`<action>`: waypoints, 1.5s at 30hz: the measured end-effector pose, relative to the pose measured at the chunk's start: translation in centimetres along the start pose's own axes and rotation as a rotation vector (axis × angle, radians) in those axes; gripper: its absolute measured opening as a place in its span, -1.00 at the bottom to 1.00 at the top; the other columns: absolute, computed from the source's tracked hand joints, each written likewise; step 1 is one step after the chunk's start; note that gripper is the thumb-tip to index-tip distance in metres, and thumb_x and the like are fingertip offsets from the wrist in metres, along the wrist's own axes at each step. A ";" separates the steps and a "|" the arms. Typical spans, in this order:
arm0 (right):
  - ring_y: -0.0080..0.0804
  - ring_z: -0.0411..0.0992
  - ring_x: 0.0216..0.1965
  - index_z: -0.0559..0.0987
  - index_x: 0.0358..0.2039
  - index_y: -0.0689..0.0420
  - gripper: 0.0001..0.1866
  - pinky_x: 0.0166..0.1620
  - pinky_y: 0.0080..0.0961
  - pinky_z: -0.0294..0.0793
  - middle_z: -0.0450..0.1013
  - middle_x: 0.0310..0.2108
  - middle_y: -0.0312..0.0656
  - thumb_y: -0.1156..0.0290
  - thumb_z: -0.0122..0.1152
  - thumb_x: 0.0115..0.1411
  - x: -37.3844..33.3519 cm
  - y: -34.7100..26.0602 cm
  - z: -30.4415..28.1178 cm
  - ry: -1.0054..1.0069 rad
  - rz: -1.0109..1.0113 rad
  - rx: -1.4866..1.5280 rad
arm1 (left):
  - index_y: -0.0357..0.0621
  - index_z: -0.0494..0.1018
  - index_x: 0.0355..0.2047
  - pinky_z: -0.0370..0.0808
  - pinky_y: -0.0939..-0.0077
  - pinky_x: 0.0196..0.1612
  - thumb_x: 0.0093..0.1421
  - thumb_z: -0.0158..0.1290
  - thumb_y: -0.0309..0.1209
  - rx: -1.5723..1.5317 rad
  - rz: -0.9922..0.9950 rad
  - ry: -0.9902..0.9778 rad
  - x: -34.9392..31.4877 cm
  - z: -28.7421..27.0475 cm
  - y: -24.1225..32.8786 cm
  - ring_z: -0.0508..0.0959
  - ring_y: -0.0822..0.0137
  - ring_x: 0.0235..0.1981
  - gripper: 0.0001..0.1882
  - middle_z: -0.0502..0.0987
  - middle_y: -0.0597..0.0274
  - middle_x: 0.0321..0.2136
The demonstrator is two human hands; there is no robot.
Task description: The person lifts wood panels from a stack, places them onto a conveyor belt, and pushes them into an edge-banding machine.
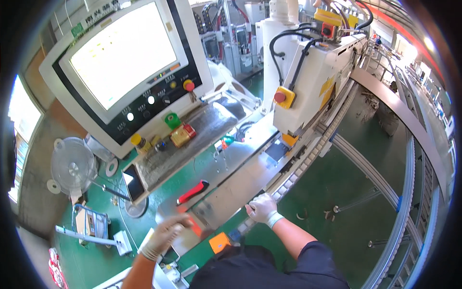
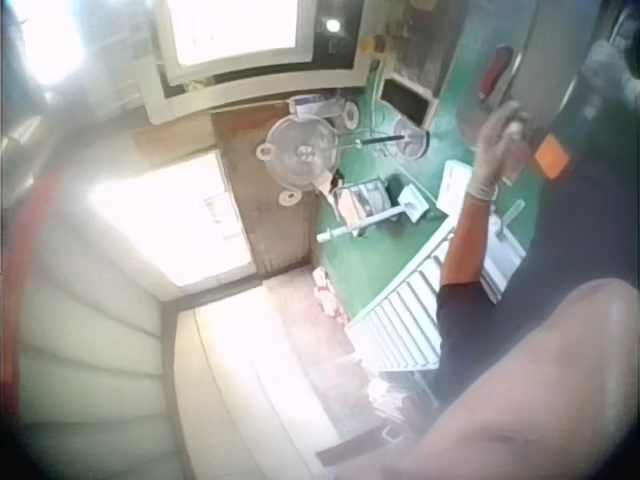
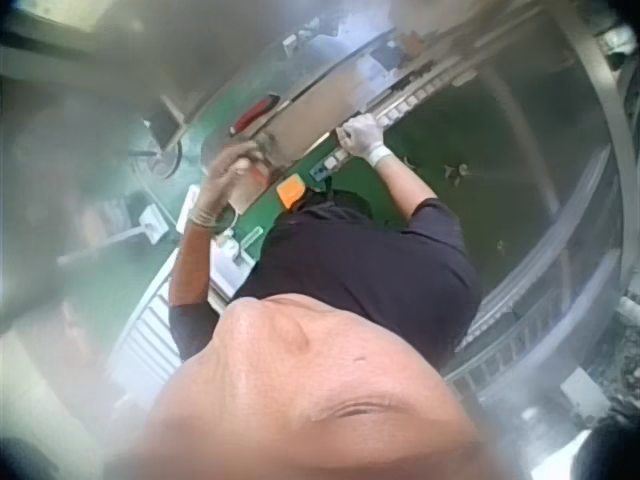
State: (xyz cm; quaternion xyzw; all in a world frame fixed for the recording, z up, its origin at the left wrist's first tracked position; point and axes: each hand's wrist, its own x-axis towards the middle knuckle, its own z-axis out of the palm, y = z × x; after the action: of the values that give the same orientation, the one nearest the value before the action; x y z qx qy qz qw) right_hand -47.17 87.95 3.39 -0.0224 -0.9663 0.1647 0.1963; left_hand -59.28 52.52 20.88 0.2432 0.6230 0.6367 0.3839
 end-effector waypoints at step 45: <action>-0.03 0.52 -0.43 0.60 -0.52 0.07 -0.70 -0.29 -0.08 0.47 0.56 -0.47 -0.06 0.21 0.13 0.29 1.9 -3.6 -1.3 -0.052 0.022 0.076 | -0.39 0.37 0.22 0.37 0.20 0.27 0.15 0.24 -0.18 1.141 1.216 1.306 -2.8 -12.7 57.9 0.51 0.03 0.16 -0.28 0.51 -0.08 0.11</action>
State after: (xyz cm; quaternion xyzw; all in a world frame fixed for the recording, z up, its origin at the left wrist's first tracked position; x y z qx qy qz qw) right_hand -48.36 85.20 6.37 -0.0216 -0.9639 0.2038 0.1702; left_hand -78.40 46.64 76.73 0.2689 0.6886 0.3420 -0.5801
